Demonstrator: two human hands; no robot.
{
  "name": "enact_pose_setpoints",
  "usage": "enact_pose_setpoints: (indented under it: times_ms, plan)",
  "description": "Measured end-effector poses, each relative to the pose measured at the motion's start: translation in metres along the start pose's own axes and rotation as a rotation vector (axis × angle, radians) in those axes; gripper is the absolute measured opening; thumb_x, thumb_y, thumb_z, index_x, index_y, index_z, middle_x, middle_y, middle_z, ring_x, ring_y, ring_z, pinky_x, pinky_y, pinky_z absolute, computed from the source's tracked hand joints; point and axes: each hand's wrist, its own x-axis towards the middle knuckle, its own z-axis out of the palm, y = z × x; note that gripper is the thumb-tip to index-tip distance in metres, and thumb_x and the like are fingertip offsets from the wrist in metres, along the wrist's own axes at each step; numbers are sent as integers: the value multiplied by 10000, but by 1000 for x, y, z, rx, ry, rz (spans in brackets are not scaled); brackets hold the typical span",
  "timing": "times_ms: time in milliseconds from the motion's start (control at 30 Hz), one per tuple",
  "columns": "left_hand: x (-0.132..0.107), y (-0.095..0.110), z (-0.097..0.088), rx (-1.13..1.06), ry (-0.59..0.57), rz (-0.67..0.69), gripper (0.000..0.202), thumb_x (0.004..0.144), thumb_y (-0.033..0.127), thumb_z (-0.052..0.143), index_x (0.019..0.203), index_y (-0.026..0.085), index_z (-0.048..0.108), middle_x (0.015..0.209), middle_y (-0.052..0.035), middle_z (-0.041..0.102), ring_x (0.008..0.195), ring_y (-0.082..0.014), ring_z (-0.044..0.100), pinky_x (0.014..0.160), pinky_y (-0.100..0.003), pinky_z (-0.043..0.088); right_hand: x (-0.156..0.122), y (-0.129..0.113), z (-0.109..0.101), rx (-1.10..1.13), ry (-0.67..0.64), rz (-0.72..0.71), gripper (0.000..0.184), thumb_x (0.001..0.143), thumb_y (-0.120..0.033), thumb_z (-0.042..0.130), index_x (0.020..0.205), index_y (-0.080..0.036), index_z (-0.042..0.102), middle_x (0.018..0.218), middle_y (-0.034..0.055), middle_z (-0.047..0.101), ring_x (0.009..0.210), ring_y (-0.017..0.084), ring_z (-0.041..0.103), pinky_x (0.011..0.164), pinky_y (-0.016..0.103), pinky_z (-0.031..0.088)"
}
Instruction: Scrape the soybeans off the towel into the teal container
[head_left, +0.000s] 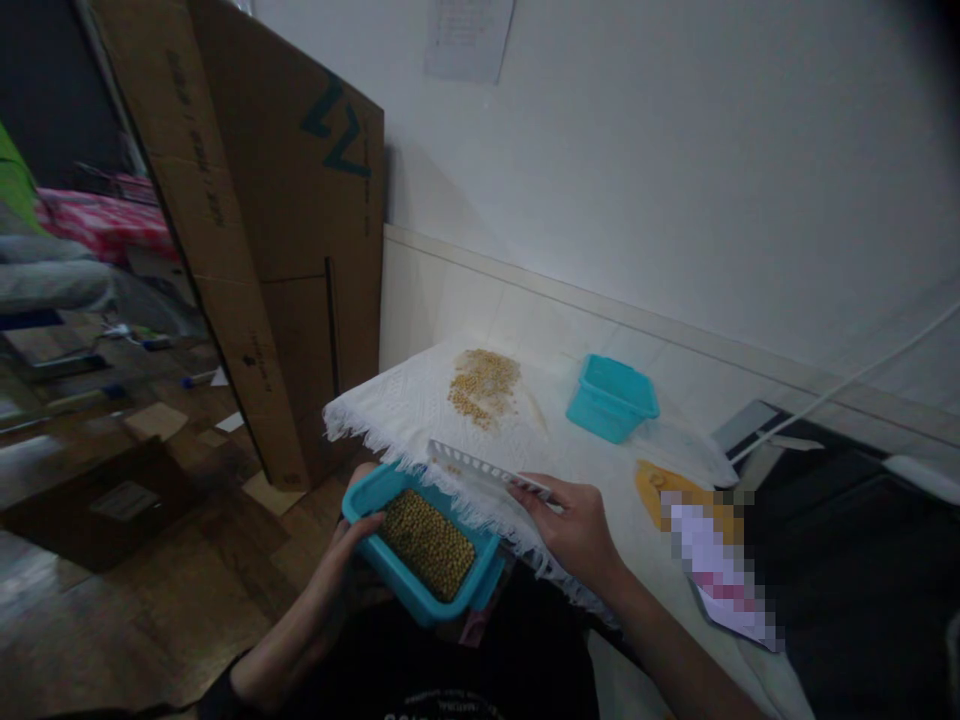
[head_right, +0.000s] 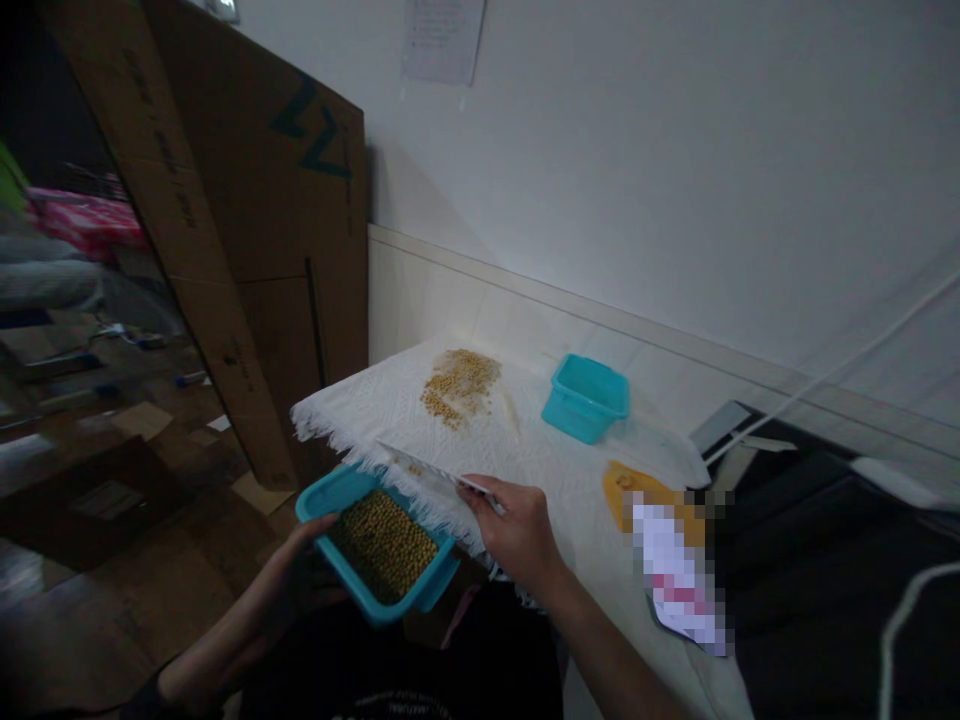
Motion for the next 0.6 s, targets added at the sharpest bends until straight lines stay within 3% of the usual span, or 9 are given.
enact_pose_setpoints:
  times_ms: [133, 233, 367, 467, 600]
  plan:
    - [-3, 2, 3, -4, 4, 12, 1017, 805, 662, 911, 1670, 311, 507, 1340, -193, 817, 994, -389, 844, 905, -533, 661, -8, -14, -2, 26, -28, 9, 215, 980, -439, 785, 961, -295, 945, 858, 45, 895, 698, 261, 852, 652, 306, 667]
    - [-4, 3, 4, -2, 2, 18, 976, 813, 668, 898, 1641, 302, 532, 1381, -191, 800, 1043, -397, 841, 914, -533, 660, 7, -9, -7, -20, 65, 19, 257, 957, -473, 787, 907, -263, 927, 795, 44, 874, 655, 245, 812, 623, 295, 622]
    - [-4, 3, 4, -6, -2, 8, 922, 844, 635, 878, 1617, 282, 520, 1398, -193, 782, 1044, -395, 838, 886, -515, 670, 47, 23, -16, -186, 251, 91, 441, 922, -598, 740, 725, -213, 830, 646, 63, 790, 576, 242, 709, 560, 313, 524]
    - [-2, 3, 2, -3, -6, 8, 903, 851, 635, 880, 1601, 280, 527, 1391, -190, 783, 1028, -384, 838, 859, -491, 672, 64, 50, -16, -222, 270, 120, 448, 892, -621, 720, 778, -203, 835, 690, 87, 813, 631, 263, 727, 590, 326, 509]
    - [1, 1, 1, -17, -20, 5, 922, 845, 643, 889, 1613, 282, 528, 1430, -191, 777, 1022, -377, 842, 850, -479, 674, 61, 70, -10, -222, 266, 131, 441, 891, -615, 711, 818, -200, 841, 717, 96, 825, 655, 266, 735, 621, 331, 506]
